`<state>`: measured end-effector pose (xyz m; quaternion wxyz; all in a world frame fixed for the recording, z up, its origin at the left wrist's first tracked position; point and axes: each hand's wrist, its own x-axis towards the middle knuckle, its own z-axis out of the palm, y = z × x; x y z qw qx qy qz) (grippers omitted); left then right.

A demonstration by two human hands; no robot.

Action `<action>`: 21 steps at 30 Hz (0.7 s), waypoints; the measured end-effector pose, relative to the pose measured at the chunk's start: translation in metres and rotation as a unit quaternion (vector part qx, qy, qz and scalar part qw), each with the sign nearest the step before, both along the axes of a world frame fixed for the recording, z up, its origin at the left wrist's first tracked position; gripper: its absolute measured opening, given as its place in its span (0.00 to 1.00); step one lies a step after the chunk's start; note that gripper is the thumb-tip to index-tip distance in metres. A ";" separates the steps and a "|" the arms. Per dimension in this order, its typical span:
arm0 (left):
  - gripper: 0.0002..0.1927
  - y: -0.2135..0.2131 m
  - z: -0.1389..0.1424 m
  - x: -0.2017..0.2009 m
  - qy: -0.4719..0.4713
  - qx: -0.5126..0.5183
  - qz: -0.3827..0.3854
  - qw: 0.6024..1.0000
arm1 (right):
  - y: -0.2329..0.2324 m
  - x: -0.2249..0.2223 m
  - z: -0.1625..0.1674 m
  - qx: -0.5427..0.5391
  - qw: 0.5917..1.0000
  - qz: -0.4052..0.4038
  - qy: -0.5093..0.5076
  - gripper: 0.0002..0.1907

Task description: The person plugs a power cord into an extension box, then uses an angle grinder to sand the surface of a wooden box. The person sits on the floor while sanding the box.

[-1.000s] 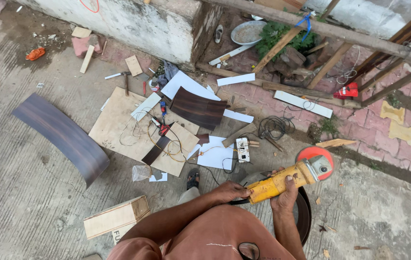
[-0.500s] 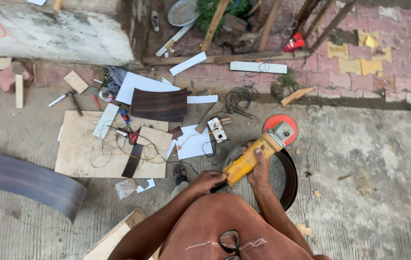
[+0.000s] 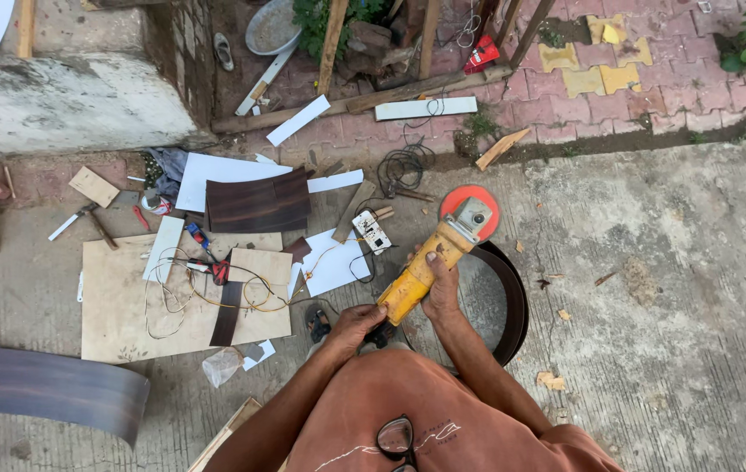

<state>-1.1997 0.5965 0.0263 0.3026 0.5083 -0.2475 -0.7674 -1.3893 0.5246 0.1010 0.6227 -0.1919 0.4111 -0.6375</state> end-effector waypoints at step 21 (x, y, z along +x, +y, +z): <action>0.27 -0.004 0.005 -0.037 -0.028 -0.017 -0.084 0.996 | 0.023 -0.048 0.005 0.013 0.998 -0.050 0.025 0.27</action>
